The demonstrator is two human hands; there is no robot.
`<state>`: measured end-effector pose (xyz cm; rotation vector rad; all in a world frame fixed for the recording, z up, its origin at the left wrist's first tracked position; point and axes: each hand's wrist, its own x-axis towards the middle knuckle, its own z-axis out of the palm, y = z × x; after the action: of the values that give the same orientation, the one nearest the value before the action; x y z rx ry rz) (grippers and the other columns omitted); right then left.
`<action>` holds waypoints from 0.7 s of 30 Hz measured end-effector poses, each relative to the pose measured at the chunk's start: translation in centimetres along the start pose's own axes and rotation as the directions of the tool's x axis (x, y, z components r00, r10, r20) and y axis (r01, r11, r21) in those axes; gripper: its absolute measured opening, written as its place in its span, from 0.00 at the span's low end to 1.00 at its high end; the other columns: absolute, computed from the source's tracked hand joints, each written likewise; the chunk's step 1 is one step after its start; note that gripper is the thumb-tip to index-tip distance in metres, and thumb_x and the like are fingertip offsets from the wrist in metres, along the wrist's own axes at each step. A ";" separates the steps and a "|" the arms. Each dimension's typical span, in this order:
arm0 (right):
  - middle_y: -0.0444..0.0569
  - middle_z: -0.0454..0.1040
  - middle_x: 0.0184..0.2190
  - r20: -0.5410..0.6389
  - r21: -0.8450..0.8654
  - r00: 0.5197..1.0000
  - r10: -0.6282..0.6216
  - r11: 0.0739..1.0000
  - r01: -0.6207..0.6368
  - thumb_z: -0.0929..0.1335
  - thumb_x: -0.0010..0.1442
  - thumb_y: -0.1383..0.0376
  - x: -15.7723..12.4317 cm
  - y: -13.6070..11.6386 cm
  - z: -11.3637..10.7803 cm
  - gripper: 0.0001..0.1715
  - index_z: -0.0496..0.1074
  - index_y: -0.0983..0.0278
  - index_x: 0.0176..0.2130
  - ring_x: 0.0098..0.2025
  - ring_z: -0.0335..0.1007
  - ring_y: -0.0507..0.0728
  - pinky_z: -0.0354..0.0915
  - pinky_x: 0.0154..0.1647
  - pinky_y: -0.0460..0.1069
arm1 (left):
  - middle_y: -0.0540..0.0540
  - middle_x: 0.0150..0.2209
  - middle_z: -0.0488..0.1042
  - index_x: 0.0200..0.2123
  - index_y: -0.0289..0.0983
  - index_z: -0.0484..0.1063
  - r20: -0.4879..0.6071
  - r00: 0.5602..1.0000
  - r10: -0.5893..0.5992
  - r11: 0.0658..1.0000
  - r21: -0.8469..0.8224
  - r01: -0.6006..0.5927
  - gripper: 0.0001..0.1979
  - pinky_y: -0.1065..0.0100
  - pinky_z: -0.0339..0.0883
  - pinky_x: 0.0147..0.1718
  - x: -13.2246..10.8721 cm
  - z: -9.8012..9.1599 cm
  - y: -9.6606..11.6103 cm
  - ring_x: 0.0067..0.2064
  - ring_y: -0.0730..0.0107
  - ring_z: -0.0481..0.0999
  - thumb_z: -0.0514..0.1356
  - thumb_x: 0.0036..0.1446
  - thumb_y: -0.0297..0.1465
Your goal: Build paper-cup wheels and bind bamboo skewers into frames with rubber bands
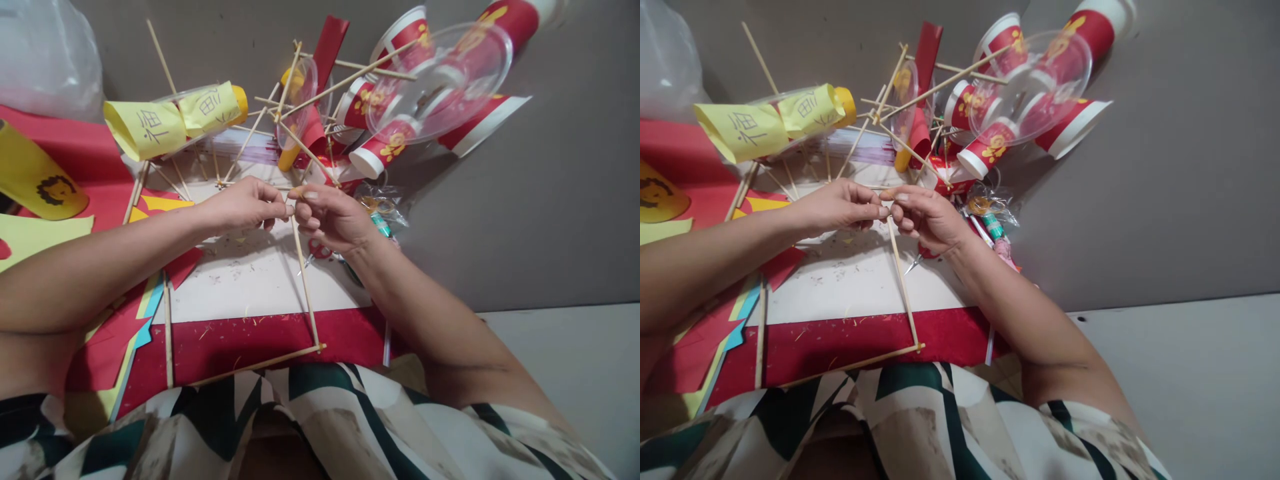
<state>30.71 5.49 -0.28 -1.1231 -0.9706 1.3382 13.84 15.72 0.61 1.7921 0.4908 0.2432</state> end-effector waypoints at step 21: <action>0.48 0.76 0.31 0.115 -0.692 0.932 -0.343 0.646 0.323 0.75 0.54 0.58 -3.1 0.2 -0.2 0.12 0.74 0.61 0.26 0.34 0.70 0.54 0.67 0.34 0.48 | 0.52 0.19 0.68 0.28 0.32 0.76 0.037 0.992 -0.122 0.986 -0.114 0.126 0.06 0.71 0.46 0.23 0.0 -0.1 0.4 0.19 0.82 0.61 0.70 0.54 0.23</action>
<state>30.75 2.35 -0.27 -1.4186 -1.6622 0.6281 13.89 15.77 1.03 1.6433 0.5535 0.1548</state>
